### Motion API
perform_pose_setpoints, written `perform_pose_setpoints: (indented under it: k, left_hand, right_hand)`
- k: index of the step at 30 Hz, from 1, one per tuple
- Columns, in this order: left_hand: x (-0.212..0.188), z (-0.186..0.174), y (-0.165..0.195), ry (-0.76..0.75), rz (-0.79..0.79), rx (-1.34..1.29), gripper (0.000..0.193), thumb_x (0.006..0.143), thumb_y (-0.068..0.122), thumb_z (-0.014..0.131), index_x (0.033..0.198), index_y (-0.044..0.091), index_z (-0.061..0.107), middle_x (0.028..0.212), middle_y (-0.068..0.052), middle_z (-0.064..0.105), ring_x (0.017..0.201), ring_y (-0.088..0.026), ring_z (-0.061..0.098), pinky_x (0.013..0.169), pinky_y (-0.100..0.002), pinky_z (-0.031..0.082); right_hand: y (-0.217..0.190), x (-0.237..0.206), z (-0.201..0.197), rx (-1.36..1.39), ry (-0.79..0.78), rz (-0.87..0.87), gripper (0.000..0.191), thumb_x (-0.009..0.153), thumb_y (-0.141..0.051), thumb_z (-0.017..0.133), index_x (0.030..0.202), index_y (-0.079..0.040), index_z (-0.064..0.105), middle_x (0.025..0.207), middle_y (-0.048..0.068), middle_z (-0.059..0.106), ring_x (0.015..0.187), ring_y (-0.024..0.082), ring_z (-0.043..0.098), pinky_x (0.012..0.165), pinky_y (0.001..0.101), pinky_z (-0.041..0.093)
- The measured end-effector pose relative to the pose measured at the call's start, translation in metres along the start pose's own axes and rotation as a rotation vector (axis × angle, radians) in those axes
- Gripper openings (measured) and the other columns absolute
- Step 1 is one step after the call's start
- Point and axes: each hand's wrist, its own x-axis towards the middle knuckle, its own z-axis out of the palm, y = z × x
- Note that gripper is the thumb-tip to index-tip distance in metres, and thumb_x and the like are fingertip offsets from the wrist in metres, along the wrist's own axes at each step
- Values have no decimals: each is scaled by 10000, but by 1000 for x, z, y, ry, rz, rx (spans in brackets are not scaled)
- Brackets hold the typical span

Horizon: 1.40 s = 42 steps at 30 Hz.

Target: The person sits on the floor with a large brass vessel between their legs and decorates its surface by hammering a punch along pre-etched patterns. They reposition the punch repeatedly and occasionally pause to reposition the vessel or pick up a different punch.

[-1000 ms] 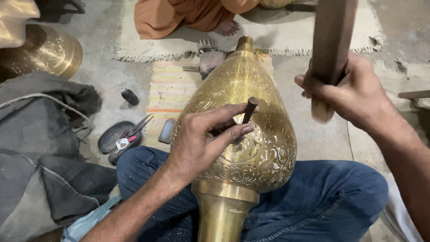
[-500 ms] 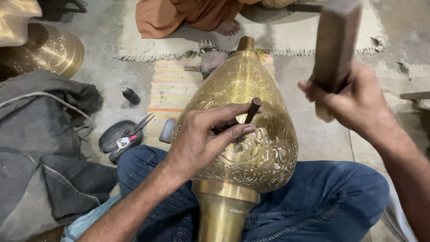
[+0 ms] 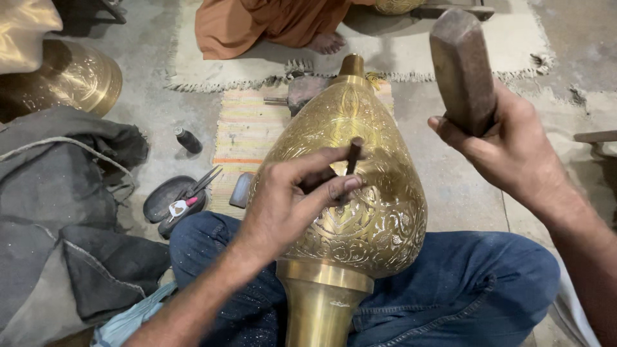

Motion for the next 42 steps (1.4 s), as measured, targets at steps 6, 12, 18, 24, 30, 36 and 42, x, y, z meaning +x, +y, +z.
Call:
perform_pose_setpoints:
  k: [6,12,18,24,30,36,42]
  left_hand:
    - [-8,8,-1,88,230,81,383,914,185,762,1259,31,700,1037,-112,798,807,-122,791,662,-261,673]
    - [-6,5,-3,70,175,46,396,903,193,773,1255,25,704,992,-121,812,799,-140,801,668,-276,674]
    - [-3,4,-5,25,105,64,392,896,188,758,1258,46,704,966,-118,816,776,-138,804,639,-279,677]
    - [0,1,-6,17,197,79,381,923,150,730,1282,29,686,1052,-124,809,834,-144,807,717,-280,683]
    - [0,1,-1,5,108,88,385,905,172,757,1266,45,711,973,-100,820,769,-131,793,654,-275,655]
    - [-1,-1,1,-11,177,0,400,933,177,738,1307,42,691,1000,-71,825,828,-91,787,697,-249,651]
    - [1,0,2,21,32,25,400,905,184,760,1281,62,708,852,-91,822,733,-121,780,631,-273,623]
  right_hand:
    - [1,6,-5,-115,26,-34,301,1025,-213,699,1199,-1,574,930,183,704,757,231,703,648,386,631]
    - [-5,15,-11,124,0,230,213,959,-227,759,1002,-36,674,781,152,710,635,232,689,592,412,579]
    - [-2,16,-5,-70,-64,46,221,910,-189,774,1009,-37,647,810,126,711,693,221,681,624,429,578]
    - [2,11,-3,-154,-25,-263,225,943,-138,686,1111,-45,567,935,123,679,845,202,700,749,386,641]
    - [11,9,0,-228,-77,-99,232,946,-200,711,1084,-62,586,927,151,694,796,236,694,659,404,611]
    - [17,8,0,-375,-93,-156,263,920,-258,746,1052,-74,612,888,129,714,749,226,693,726,441,579]
    - [6,3,0,-25,115,-158,293,1006,-219,707,1168,-7,586,928,160,685,800,195,670,685,349,599]
